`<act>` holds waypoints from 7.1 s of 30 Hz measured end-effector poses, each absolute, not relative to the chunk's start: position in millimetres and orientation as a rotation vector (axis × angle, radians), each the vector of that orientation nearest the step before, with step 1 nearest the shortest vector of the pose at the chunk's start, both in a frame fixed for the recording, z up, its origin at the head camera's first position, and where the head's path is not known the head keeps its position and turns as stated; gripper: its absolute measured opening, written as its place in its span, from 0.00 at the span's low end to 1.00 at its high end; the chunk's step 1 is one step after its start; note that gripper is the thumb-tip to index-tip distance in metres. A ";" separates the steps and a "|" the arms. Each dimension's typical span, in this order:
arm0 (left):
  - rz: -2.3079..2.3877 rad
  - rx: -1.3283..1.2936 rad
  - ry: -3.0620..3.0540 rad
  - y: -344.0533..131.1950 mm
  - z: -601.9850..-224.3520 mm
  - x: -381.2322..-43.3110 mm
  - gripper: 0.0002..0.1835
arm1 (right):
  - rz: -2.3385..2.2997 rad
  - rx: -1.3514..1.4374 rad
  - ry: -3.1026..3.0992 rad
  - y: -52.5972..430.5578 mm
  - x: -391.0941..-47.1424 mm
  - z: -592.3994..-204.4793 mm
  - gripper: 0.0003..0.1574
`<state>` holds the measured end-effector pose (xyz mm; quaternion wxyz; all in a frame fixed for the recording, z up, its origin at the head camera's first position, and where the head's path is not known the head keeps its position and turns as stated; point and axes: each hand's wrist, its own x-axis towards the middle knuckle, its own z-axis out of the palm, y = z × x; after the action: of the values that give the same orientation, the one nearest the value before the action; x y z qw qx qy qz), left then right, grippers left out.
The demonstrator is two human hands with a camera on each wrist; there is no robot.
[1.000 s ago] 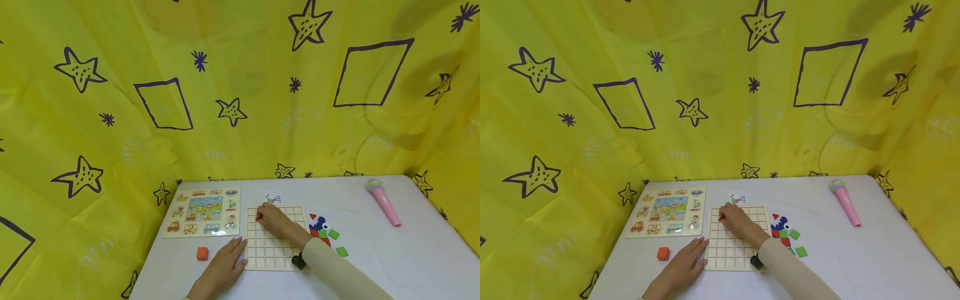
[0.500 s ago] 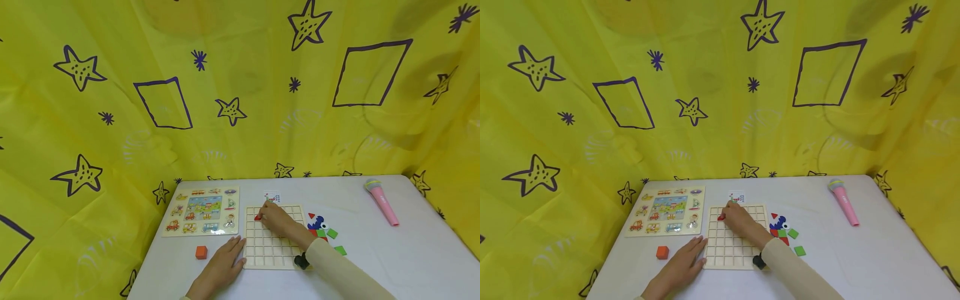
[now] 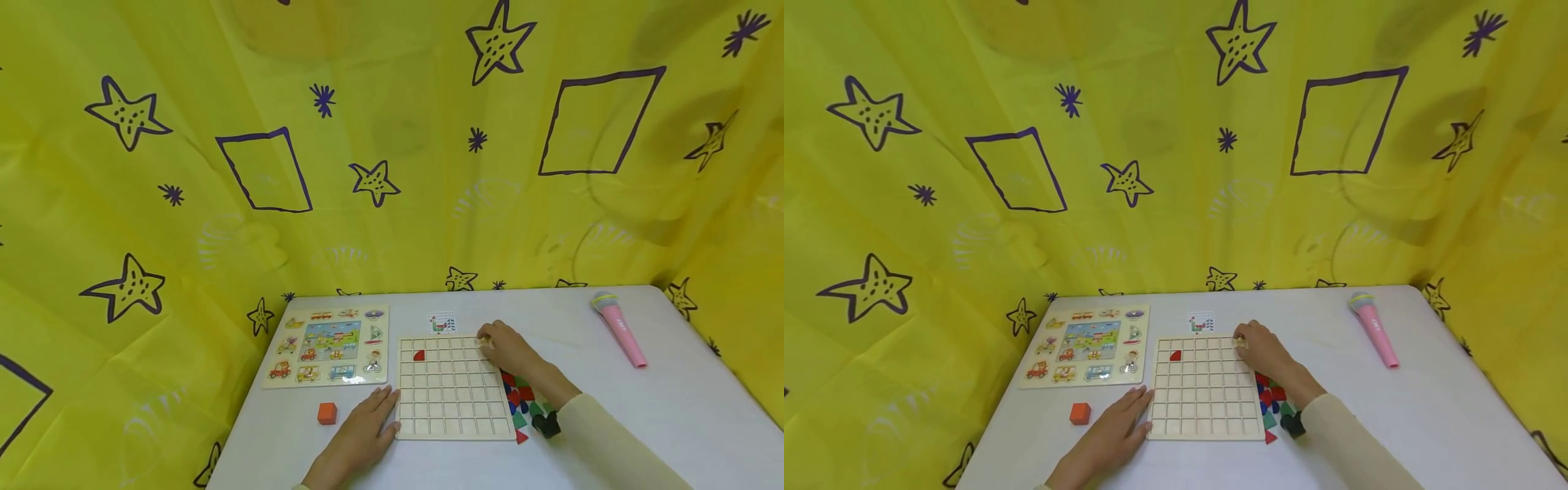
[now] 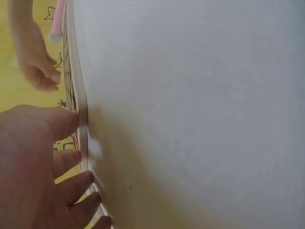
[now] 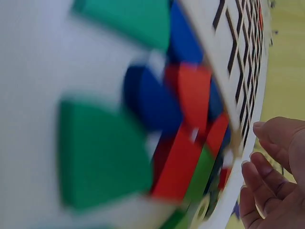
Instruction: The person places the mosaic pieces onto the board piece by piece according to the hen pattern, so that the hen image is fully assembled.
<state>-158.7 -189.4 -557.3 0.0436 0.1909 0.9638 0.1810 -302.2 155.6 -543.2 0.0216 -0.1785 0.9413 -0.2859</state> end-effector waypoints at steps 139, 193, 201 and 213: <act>0.551 0.557 2.927 -186.6 -552.2 -157.7 0.33 | -0.890 -1.069 2.763 22.4 -288.2 -546.8 0.03; 0.529 0.553 2.936 -186.8 -560.5 -159.2 0.33 | -0.745 -1.133 2.830 23.3 -284.5 -540.6 0.06; 0.531 0.527 2.926 -186.3 -557.6 -157.5 0.33 | -0.801 -1.057 2.816 46.8 -286.1 -537.5 0.03; 0.532 0.535 2.934 -187.0 -555.1 -156.6 0.34 | -0.865 -0.676 2.813 140.5 -293.2 -536.1 0.06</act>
<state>-156.6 -187.0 -555.1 0.0559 0.1763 0.9670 0.1753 -293.2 140.5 -536.1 0.0608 -0.2234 0.9298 -0.2860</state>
